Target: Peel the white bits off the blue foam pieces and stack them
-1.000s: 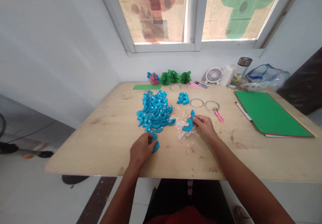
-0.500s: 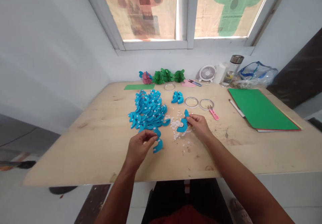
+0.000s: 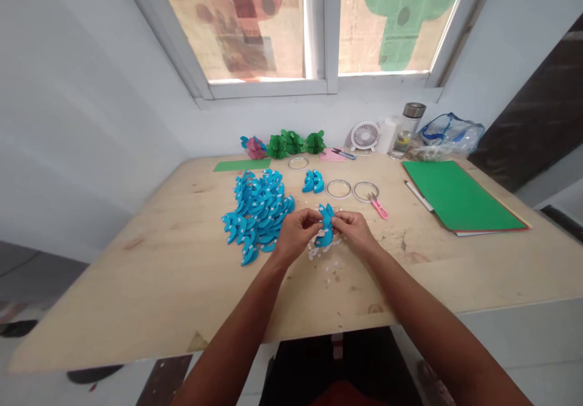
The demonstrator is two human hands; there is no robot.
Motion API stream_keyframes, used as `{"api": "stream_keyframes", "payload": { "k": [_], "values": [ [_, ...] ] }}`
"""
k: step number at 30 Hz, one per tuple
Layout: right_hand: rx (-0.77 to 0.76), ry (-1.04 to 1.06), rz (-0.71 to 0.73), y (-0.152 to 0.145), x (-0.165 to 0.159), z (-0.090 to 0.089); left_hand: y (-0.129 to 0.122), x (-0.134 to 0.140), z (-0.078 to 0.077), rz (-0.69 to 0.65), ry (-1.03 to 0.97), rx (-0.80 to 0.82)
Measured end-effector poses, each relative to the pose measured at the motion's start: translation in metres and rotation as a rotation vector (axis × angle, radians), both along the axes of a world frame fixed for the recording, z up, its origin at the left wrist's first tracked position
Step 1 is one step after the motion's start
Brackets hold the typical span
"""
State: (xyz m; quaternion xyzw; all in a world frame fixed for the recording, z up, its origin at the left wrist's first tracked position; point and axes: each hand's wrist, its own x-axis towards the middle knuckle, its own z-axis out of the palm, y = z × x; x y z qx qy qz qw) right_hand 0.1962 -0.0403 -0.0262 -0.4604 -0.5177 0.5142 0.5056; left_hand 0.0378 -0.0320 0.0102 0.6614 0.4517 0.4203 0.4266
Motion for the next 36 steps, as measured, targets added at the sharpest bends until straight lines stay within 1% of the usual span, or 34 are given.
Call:
{"api": "stream_keyframes", "payload": {
  "k": [5, 8, 11, 16, 19, 23, 29, 33, 36],
  "values": [
    [-0.015, 0.016, -0.001, -0.001, -0.001, 0.002, -0.007, -0.002, -0.008, 0.019, -0.074, 0.017],
    [-0.021, 0.015, -0.006, -0.003, -0.002, 0.004, -0.009, -0.003, -0.012, -0.014, -0.112, -0.022],
    [-0.02, -0.003, 0.004, -0.004, -0.002, 0.006, -0.007, -0.002, -0.013, -0.022, -0.11, -0.027],
    [-0.014, -0.012, 0.011, -0.004, -0.002, 0.006, -0.005, 0.002, -0.015, 0.012, -0.113, -0.002],
    [-0.006, -0.005, 0.026, -0.003, -0.002, 0.005, -0.006, 0.004, -0.016, 0.034, -0.165, -0.048],
    [-0.003, -0.016, 0.029, -0.004, -0.003, 0.006, -0.008, 0.005, -0.016, 0.077, -0.218, -0.113],
    [0.013, -0.019, 0.031, -0.004, -0.002, 0.006, -0.01, 0.004, -0.014, 0.101, -0.201, -0.128],
    [0.019, -0.03, 0.025, -0.003, -0.002, 0.004, -0.015, 0.003, -0.007, 0.101, -0.283, -0.177],
    [-0.003, -0.037, 0.028, -0.003, -0.002, 0.005, -0.017, 0.005, -0.006, 0.108, -0.329, -0.203]
  ]
}}
